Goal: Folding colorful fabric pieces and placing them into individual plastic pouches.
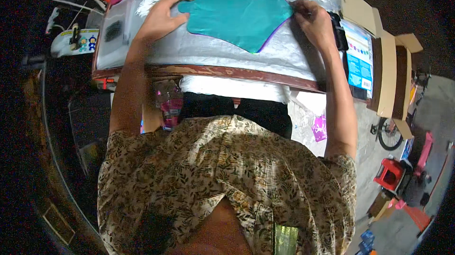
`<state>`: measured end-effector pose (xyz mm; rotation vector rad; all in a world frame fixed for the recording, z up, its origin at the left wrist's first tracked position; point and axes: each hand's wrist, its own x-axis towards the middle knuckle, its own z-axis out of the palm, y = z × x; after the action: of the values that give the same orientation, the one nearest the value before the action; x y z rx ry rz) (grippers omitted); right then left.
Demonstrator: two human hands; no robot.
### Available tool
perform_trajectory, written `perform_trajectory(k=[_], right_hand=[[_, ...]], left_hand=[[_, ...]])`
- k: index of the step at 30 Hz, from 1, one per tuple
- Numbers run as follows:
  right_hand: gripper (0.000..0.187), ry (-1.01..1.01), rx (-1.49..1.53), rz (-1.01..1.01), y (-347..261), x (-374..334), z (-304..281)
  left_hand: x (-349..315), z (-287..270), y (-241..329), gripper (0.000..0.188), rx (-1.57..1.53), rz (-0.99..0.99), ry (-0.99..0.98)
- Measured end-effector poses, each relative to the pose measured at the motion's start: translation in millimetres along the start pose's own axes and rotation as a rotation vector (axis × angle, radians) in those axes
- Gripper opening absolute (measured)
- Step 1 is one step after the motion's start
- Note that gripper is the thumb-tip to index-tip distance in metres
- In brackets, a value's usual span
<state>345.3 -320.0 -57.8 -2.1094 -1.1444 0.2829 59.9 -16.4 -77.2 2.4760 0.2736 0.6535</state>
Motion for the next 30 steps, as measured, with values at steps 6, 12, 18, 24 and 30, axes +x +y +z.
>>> perform_trajectory(k=[6, 12, 18, 24, 30], right_hand=[[0.032, -0.002, -0.058, -0.057, 3.5, 0.7, 6.5], [0.034, 0.007, -0.059, -0.083, 10.1, 0.4, 5.6], [0.041, -0.016, 0.010, -0.058, 11.4, -6.7, -0.9], [0.043, 0.146, 0.241, 0.059, -30.1, -16.2, 6.9], [0.051, 0.111, 0.442, 0.136, -48.3, -25.8, 2.8]], left_hand=[[2.5, -0.1, -7.0, 0.037, -0.015, 0.004, -0.042], [-0.4, -1.4, -0.9, 0.034, -0.058, 0.002, -0.026], [-24.4, -9.0, 41.4, 0.031, 0.106, -0.087, 0.023], [-48.5, 6.4, 64.2, 0.032, 0.343, -0.141, 0.106], [-49.9, 8.4, 60.2, 0.032, 0.299, -0.169, 0.106]])
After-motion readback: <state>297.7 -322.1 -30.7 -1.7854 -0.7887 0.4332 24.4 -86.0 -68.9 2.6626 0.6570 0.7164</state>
